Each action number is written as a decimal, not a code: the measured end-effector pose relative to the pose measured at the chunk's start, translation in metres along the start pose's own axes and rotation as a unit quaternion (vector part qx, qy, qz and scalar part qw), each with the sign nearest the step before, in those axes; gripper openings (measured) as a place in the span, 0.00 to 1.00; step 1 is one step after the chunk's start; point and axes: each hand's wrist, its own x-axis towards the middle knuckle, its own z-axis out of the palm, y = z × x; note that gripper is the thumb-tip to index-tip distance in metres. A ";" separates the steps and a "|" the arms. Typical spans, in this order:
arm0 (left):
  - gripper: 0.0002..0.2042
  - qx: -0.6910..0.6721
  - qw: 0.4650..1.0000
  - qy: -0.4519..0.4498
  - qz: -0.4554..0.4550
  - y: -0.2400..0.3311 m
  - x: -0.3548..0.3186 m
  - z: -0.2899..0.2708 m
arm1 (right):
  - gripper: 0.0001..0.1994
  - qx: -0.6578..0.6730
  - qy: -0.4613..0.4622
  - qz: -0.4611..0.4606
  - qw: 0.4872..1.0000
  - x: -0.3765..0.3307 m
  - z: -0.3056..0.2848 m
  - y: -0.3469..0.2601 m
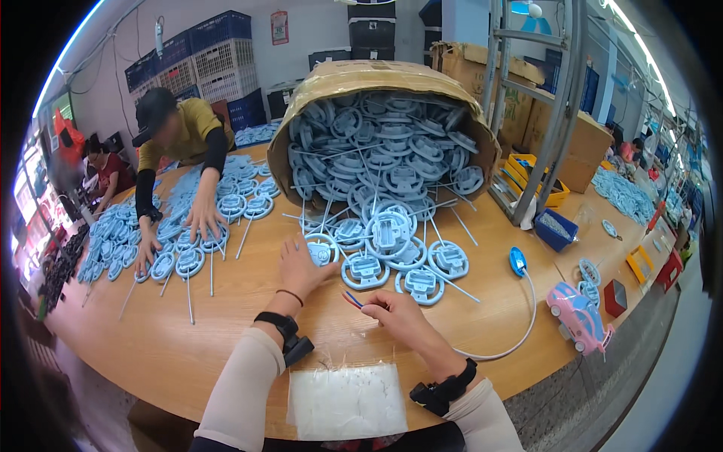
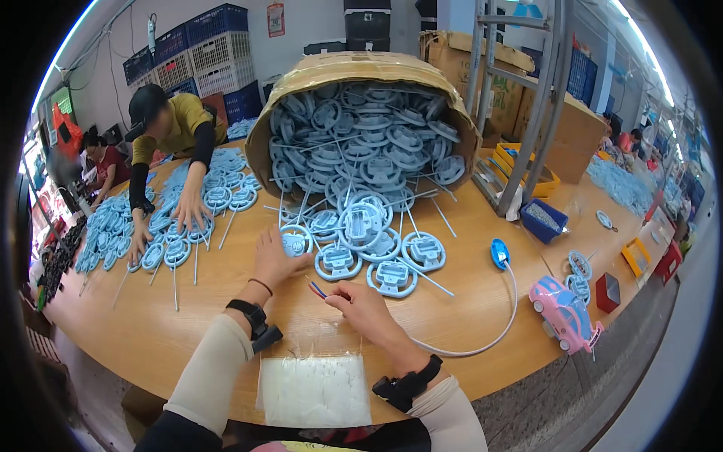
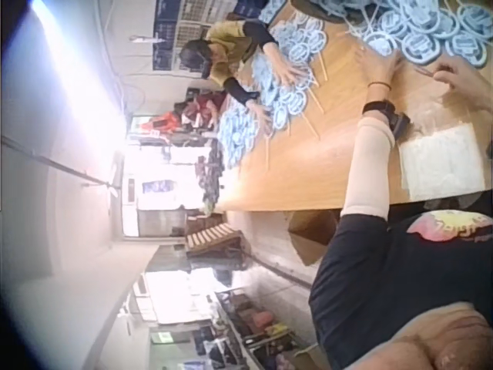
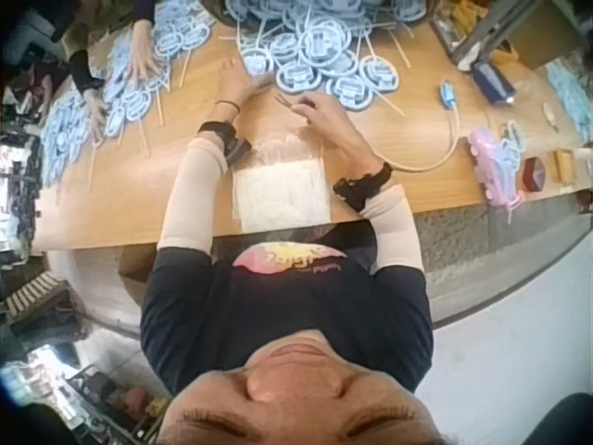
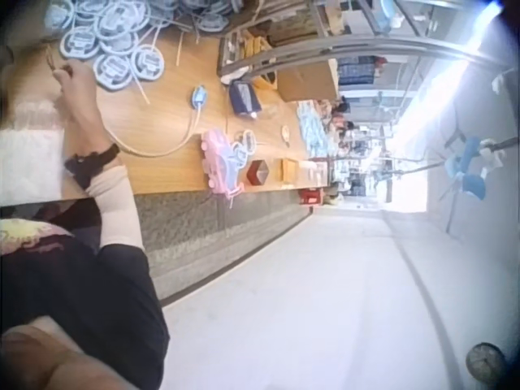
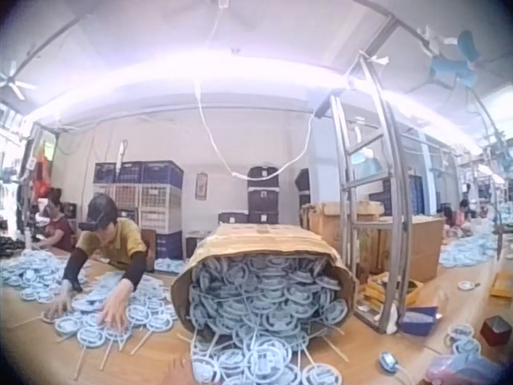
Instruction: The person assembles light blue plastic toy components by inserting a white stick into a circular base and attaching a small electronic module with red and blue wires. The person handles the parts one at a time, placing the finished units on the table.
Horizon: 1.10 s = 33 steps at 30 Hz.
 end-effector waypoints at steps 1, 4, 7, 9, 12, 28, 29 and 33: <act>0.44 0.010 1.000 0.014 0.011 0.010 -0.005 -0.008 | 0.10 -0.010 0.010 -0.012 1.000 0.000 0.000 0.000; 0.37 0.057 0.996 0.025 0.066 0.006 -0.008 0.002 | 0.10 -0.026 0.017 -0.037 0.999 -0.001 0.004 -0.005; 0.29 0.057 0.997 -0.014 0.055 -0.006 -0.001 0.007 | 0.11 -0.015 0.005 -0.046 0.999 -0.002 0.001 -0.012; 0.24 -0.011 0.999 -0.035 0.008 -0.019 0.001 -0.005 | 0.12 -0.001 0.002 -0.060 0.998 -0.001 0.001 -0.015; 0.18 -0.121 0.991 0.032 -0.056 -0.018 -0.027 -0.043 | 0.13 0.016 0.006 -0.092 0.996 -0.005 -0.001 -0.015; 0.14 -0.808 0.539 -0.180 -0.154 0.023 -0.124 -0.073 | 0.08 0.113 -0.095 -0.122 0.982 -0.005 0.002 -0.012; 0.14 -0.811 0.527 -0.193 -0.165 0.024 -0.122 -0.075 | 0.08 0.094 -0.094 -0.128 0.983 -0.004 0.001 -0.011; 0.15 -0.809 0.523 -0.212 -0.166 0.028 -0.123 -0.084 | 0.08 0.066 -0.069 -0.131 0.987 -0.008 0.001 -0.017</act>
